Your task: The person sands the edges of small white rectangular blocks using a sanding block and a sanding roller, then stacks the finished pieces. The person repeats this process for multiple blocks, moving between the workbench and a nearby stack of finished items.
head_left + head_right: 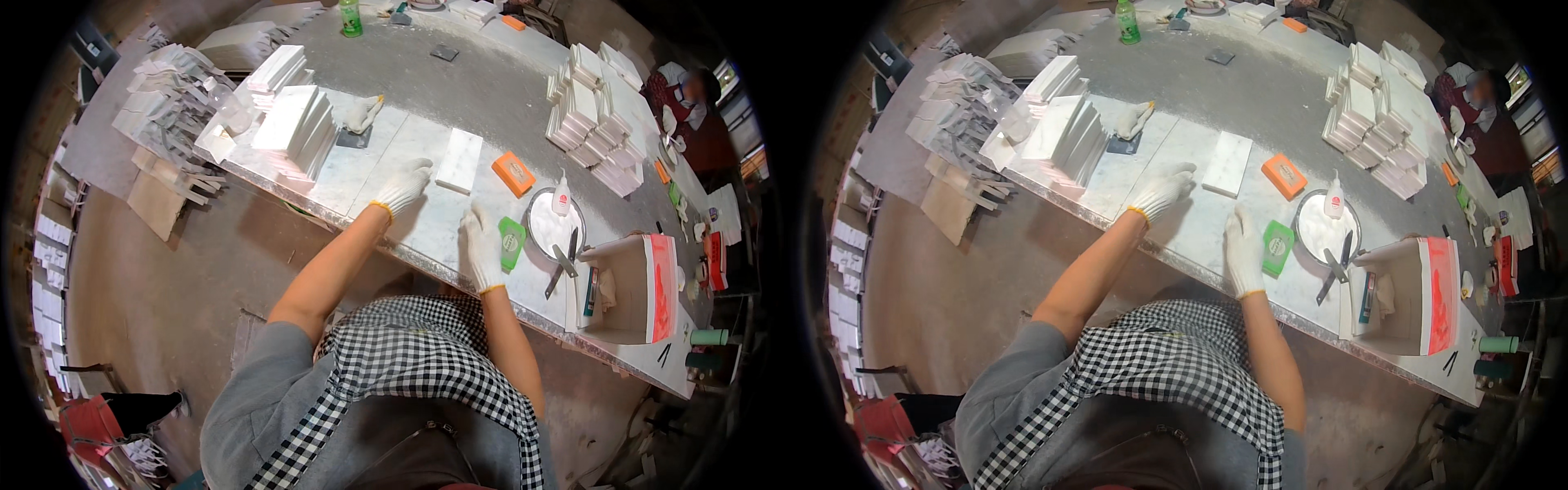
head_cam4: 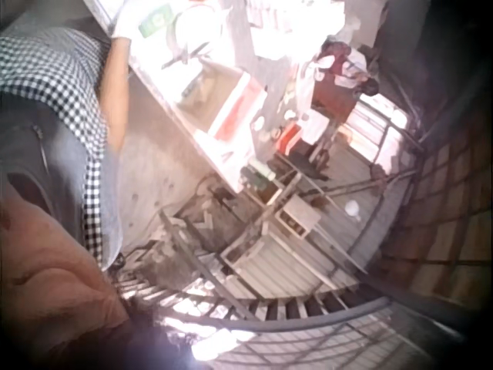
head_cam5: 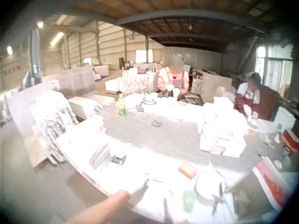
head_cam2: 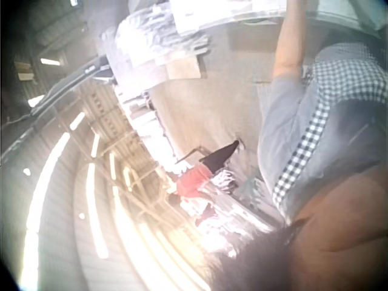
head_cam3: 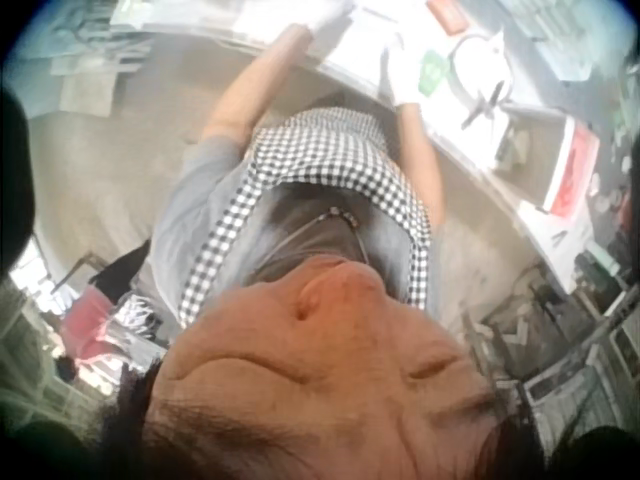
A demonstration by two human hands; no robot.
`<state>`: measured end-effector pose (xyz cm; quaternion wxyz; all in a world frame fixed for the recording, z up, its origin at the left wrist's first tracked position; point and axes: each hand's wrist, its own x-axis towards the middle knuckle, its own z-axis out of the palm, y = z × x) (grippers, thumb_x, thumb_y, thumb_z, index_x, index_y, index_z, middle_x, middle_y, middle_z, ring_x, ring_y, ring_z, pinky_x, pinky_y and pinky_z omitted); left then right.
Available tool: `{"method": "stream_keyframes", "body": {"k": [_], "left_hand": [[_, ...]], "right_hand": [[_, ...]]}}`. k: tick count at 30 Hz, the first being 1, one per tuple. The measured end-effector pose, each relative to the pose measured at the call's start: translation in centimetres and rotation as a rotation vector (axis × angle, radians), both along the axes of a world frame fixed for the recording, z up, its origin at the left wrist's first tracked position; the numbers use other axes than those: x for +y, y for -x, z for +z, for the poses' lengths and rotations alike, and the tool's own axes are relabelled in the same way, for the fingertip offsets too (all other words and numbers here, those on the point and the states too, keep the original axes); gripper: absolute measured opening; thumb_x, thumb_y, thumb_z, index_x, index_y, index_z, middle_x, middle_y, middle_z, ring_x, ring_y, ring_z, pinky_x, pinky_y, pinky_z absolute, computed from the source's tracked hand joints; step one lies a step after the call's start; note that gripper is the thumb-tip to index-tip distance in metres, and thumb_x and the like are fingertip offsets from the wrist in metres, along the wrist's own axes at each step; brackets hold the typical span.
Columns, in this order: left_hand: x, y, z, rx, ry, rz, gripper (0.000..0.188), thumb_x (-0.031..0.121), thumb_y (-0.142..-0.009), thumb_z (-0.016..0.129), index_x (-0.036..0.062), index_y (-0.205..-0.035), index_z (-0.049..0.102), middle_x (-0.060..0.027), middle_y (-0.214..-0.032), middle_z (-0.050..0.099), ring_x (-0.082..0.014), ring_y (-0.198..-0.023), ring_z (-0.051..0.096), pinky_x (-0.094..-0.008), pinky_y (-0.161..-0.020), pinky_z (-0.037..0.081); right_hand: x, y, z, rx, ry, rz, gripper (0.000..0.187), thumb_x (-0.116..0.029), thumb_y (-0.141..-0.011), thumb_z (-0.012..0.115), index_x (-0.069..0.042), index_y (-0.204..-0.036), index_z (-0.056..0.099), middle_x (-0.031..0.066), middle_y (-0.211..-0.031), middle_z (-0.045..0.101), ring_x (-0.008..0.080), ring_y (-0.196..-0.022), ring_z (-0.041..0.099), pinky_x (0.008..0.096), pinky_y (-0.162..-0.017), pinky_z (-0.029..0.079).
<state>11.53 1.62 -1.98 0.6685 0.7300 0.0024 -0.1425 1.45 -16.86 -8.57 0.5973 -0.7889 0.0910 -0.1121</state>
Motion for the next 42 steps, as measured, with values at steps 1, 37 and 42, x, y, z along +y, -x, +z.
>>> {"method": "stream_keyframes", "body": {"k": [1,37,42], "left_hand": [[-0.2,-0.6,-0.7,0.09,0.03,-0.02,0.031,0.017,-0.098,0.05,0.0015,-0.122,0.06,-0.0044,-0.08,0.059,-0.0158,-0.069,0.058,-0.0309,-0.062,0.049],[0.8,4.0,2.1,-0.131,0.039,-0.212,0.053,0.037,-0.093,0.065,-0.002,-0.128,0.059,-0.0091,-0.103,0.07,-0.0161,-0.092,0.064,-0.0339,-0.073,0.054],[1.3,6.0,5.2,-0.022,0.093,-0.29,0.047,0.027,-0.085,0.076,-0.0035,-0.119,0.064,-0.0102,-0.103,0.07,-0.0143,-0.091,0.064,-0.0311,-0.081,0.053]], "right_hand": [[0.4,-0.2,2.9,0.131,-0.149,0.034,0.043,-0.015,-0.098,0.055,0.005,-0.136,0.051,0.0025,-0.1,0.06,0.0084,-0.084,0.053,0.0213,-0.072,0.046],[1.7,0.8,6.3,0.079,-0.801,0.166,0.033,-0.024,-0.1,0.061,0.003,-0.117,0.059,0.0035,-0.095,0.061,0.0096,-0.077,0.059,0.0243,-0.066,0.05],[2.3,4.5,7.7,0.132,-0.701,0.212,0.029,-0.022,-0.1,0.06,-0.001,-0.12,0.056,0.0036,-0.099,0.06,0.0122,-0.081,0.061,0.0269,-0.068,0.053]]}}
